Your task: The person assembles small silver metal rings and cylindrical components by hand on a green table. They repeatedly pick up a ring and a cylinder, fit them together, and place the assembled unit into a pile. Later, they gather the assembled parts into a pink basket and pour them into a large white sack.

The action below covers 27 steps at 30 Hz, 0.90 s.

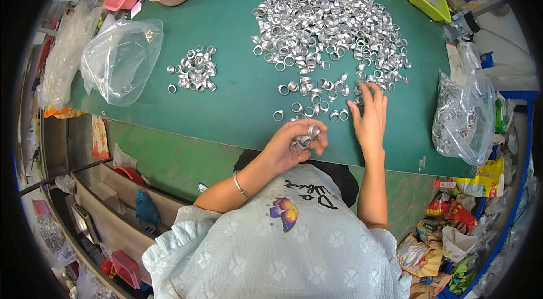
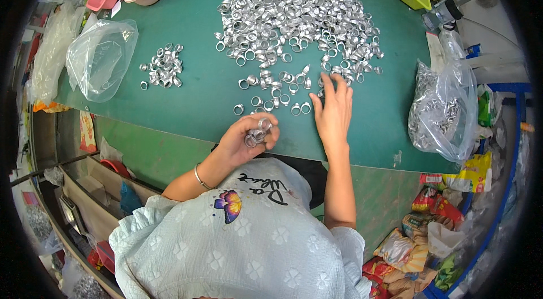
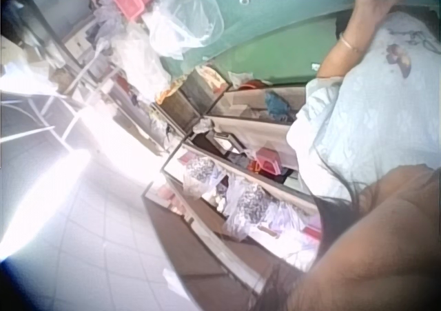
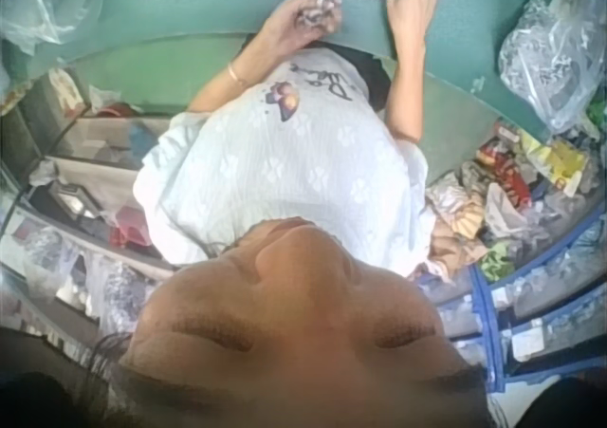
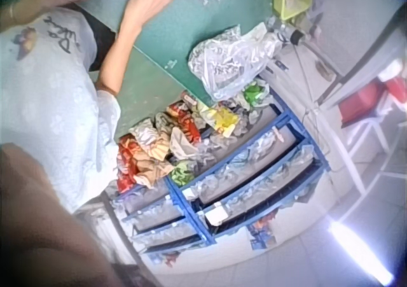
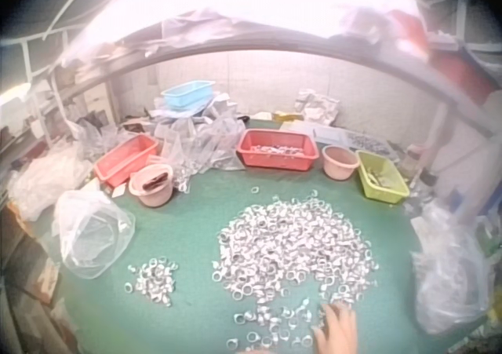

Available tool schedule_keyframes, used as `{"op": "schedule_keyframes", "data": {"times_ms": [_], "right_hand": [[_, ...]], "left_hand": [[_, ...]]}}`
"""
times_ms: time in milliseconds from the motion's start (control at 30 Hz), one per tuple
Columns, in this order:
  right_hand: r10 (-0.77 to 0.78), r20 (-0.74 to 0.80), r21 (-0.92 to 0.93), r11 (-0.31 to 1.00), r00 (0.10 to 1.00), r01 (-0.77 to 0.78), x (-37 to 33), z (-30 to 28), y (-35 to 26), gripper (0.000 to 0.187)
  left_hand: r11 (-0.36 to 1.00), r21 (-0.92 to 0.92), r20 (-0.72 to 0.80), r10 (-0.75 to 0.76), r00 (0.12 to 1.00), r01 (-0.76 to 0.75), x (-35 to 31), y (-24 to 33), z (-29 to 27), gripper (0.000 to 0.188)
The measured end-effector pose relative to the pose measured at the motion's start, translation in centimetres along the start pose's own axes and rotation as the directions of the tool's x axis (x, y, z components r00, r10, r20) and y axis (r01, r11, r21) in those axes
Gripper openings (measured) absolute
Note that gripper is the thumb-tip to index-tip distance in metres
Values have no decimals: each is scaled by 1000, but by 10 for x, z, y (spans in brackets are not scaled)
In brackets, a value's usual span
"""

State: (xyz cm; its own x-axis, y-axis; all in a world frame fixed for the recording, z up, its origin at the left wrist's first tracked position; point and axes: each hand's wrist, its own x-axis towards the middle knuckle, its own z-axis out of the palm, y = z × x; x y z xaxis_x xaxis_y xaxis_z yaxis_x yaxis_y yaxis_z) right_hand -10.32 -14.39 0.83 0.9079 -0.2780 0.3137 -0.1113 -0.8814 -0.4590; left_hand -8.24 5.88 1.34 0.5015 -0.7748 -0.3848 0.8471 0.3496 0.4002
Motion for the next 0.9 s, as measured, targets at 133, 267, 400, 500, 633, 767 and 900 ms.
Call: {"op": "schedule_keyframes", "data": {"times_ms": [133, 267, 400, 500, 633, 767, 900], "right_hand": [[33, 13, -44, 999, 999, -32, -3, 18, 11, 28], [12, -89, 41, 999, 996, -8, -9, 22, 12, 25], [347, 77, 771, 573, 935, -276, -13, 15, 15, 21], [237, 515, 849, -271, 824, -453, -19, -7, -4, 21], [-102, 673, 625, -451, 732, -637, -32, -10, -19, 23], [-51, 703, 678, -253, 709, -691, -40, -11, -32, 20], [-88, 664, 711, -234, 742, -664, -41, -10, -31, 18]], "left_hand": [[986, -165, -14, -21, 1000, 19, -3, 2, 1, 34], [975, 103, -148, 213, 966, -199, -5, 0, 8, 40], [984, -1, -85, 175, 981, -175, -3, -2, 0, 35], [980, 119, -99, 168, 981, -156, -1, -6, -1, 33], [699, 639, 6, 414, 910, -321, 0, -2, 22, 33], [28, 782, 520, 521, 677, -623, 13, 7, 11, 35], [708, 656, 78, 278, 957, -259, 1, 9, 19, 27]]}}
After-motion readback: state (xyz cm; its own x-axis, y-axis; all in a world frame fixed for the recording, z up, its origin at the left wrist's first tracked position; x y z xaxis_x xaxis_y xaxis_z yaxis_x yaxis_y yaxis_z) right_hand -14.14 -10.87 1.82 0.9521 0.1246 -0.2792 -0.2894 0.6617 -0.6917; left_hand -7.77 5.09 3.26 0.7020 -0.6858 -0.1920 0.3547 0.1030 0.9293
